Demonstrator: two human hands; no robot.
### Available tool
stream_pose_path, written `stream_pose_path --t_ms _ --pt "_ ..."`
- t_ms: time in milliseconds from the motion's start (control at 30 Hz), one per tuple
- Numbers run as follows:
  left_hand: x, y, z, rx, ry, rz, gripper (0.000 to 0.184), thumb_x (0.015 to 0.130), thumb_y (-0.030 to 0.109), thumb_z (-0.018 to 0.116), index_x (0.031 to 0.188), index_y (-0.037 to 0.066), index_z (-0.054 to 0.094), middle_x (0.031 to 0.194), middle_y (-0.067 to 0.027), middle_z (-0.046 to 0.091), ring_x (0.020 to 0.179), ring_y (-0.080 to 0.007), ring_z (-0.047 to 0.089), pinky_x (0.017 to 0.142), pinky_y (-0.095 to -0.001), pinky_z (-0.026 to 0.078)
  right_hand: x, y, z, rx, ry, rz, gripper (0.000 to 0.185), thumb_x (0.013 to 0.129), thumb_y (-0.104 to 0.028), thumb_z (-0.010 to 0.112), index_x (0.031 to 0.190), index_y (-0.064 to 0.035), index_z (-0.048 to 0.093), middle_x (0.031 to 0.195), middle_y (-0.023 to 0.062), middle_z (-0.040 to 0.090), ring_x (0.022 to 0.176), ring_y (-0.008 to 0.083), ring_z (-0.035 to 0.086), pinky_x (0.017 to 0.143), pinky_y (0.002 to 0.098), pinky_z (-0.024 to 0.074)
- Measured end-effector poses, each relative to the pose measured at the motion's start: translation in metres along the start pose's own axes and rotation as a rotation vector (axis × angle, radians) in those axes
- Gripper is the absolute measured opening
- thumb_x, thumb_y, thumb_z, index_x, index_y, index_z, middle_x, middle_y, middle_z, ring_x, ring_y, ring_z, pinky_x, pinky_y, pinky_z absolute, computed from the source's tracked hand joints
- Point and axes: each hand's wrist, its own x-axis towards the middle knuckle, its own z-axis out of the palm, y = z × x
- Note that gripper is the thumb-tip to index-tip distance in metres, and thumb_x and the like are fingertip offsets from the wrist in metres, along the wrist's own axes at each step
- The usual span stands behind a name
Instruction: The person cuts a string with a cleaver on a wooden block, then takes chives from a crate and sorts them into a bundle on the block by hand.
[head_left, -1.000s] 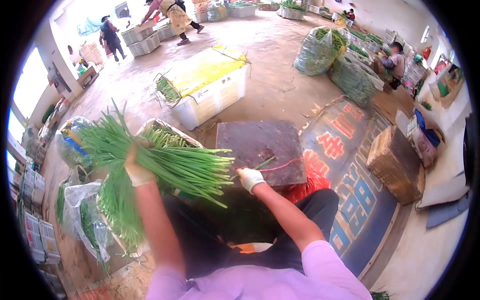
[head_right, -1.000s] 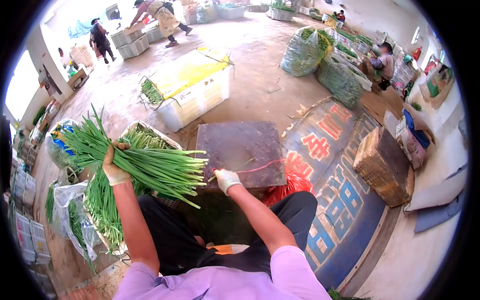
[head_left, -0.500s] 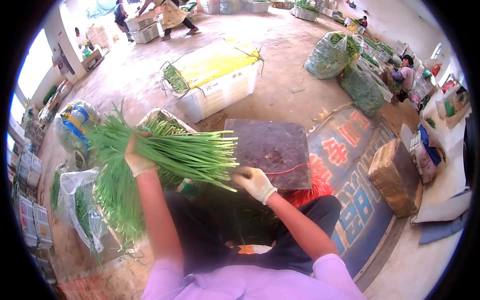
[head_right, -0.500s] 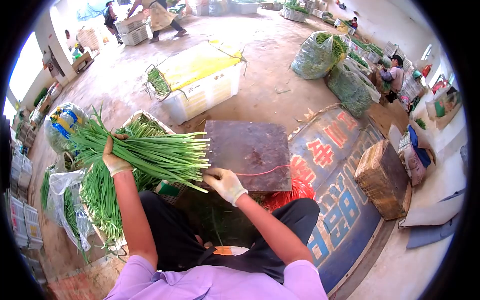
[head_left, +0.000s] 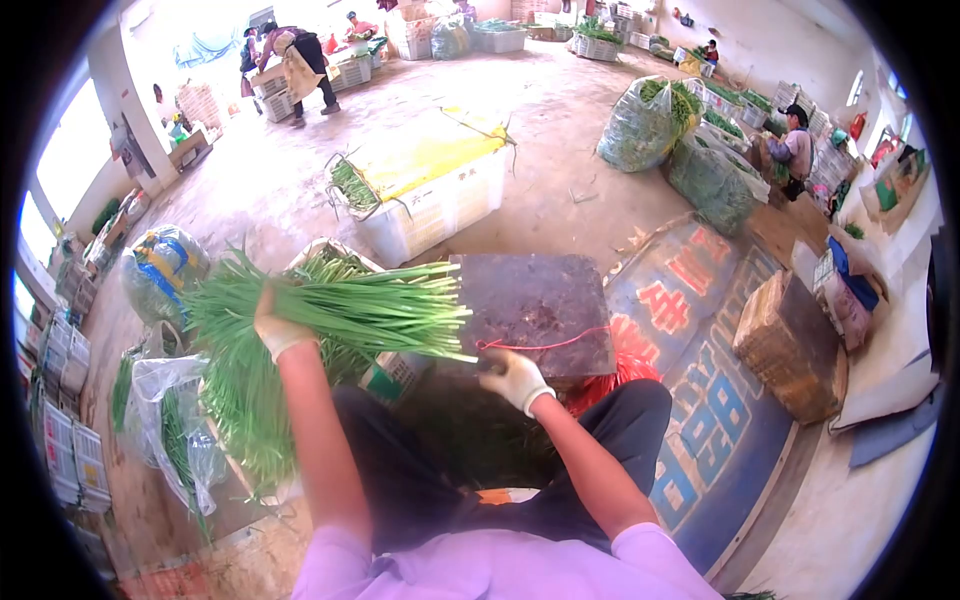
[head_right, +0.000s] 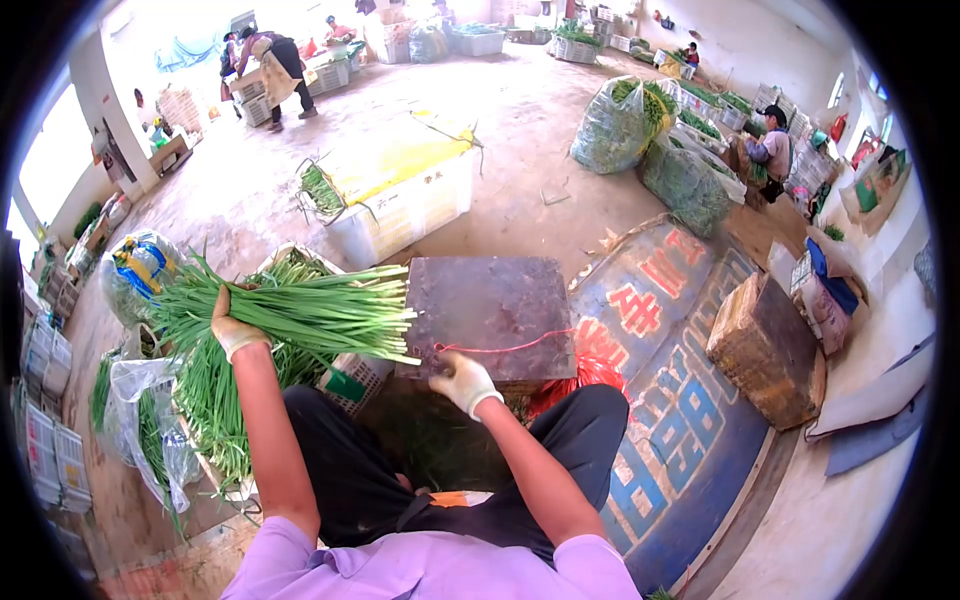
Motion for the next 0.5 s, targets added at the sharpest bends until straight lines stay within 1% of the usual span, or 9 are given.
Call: stream_pose_path --t_ms 33,100,133,200,233,300,400,433,500 --pt "-0.001 0.002 -0.001 0.014 -0.021 0.013 0.023 0.095 0.024 0.056 0.094 0.002 0.063 0.089 -0.0117 0.063 0.084 -0.0269 0.059 0.079 -0.0395 0.047 0.009 0.001 0.007 0.348 0.054 -0.038 0.033 0.083 -0.021 0.074 0.11 -0.0021 0.072 0.103 0.0165 0.072 0.091 0.0239 0.069 0.084 0.0333 0.0525" --pt "-0.002 0.002 0.007 -0.004 -0.021 0.003 0.023 0.096 0.025 0.056 0.094 0.003 0.062 0.089 -0.011 0.062 0.083 -0.0267 0.059 0.079 -0.0395 0.047 0.013 -0.04 -0.01 0.458 0.1 0.059 0.028 0.085 -0.02 0.073 0.106 -0.0016 0.073 0.102 0.0139 0.072 0.093 0.0217 0.068 0.086 0.0319 0.0514" --pt "-0.004 0.003 0.009 -0.016 -0.005 -0.009 0.023 0.096 0.025 0.056 0.094 0.003 0.062 0.089 -0.0103 0.062 0.083 -0.0265 0.059 0.079 -0.0396 0.047 0.018 -0.053 -0.015 0.463 0.109 0.053 0.028 0.085 -0.02 0.073 0.106 -0.0016 0.073 0.102 0.0139 0.072 0.093 0.0217 0.068 0.086 0.0319 0.0514" --pt "-0.008 0.004 0.012 -0.024 -0.005 -0.034 0.023 0.096 0.026 0.056 0.093 0.004 0.062 0.087 -0.0087 0.062 0.081 -0.026 0.059 0.078 -0.0397 0.047 0.024 -0.07 -0.018 0.355 0.051 -0.086 0.025 0.085 -0.02 0.074 0.103 -0.0019 0.074 0.1 0.0126 0.072 0.094 0.0203 0.067 0.086 0.0316 0.0508" --pt "-0.012 0.005 0.017 -0.028 -0.013 -0.032 0.023 0.096 0.026 0.056 0.093 0.004 0.062 0.087 -0.0087 0.062 0.081 -0.026 0.059 0.078 -0.0397 0.047 0.027 -0.069 -0.014 0.355 0.057 -0.093 0.025 0.085 -0.02 0.074 0.103 -0.0019 0.074 0.1 0.0126 0.072 0.094 0.0203 0.067 0.086 0.0316 0.0508" --pt "-0.024 0.008 0.028 -0.036 0.04 -0.014 0.023 0.096 0.027 0.056 0.092 0.005 0.062 0.086 -0.0086 0.062 0.08 -0.0259 0.059 0.076 -0.0396 0.047 0.038 -0.056 -0.001 0.408 -0.005 -0.204 0.025 0.084 -0.021 0.074 0.101 -0.003 0.074 0.098 0.0131 0.071 0.092 0.0217 0.067 0.085 0.0316 0.0504" --pt "-0.022 0.01 0.024 -0.087 -0.011 -0.035 0.019 0.092 0.021 0.062 0.084 0.005 0.064 0.079 -0.0097 0.065 0.076 -0.0274 0.062 0.079 -0.042 0.052 0.036 -0.054 -0.001 0.317 0.024 -0.249 0.02 0.083 -0.019 0.074 0.096 -0.0036 0.074 0.096 0.0133 0.07 0.088 0.0229 0.067 0.082 0.032 0.0507" --pt "-0.02 0.01 0.022 -0.086 -0.01 -0.03 0.019 0.092 0.021 0.062 0.084 0.005 0.064 0.079 -0.0097 0.065 0.076 -0.0274 0.062 0.079 -0.042 0.052 0.033 -0.057 -0.005 0.271 0.036 -0.276 0.017 0.083 -0.018 0.073 0.094 -0.0034 0.073 0.095 0.013 0.069 0.086 0.0228 0.066 0.081 0.0321 0.0507" --pt "-0.017 0.01 0.017 -0.037 -0.075 -0.013 0.018 0.092 0.021 0.062 0.084 0.005 0.064 0.079 -0.0094 0.065 0.076 -0.0275 0.062 0.08 -0.0421 0.052 0.016 -0.069 -0.015 0.271 0.187 -0.332 0.014 0.084 -0.016 0.072 0.091 -0.0035 0.072 0.092 0.0123 0.068 0.082 0.0231 0.066 0.077 0.0326 0.051"
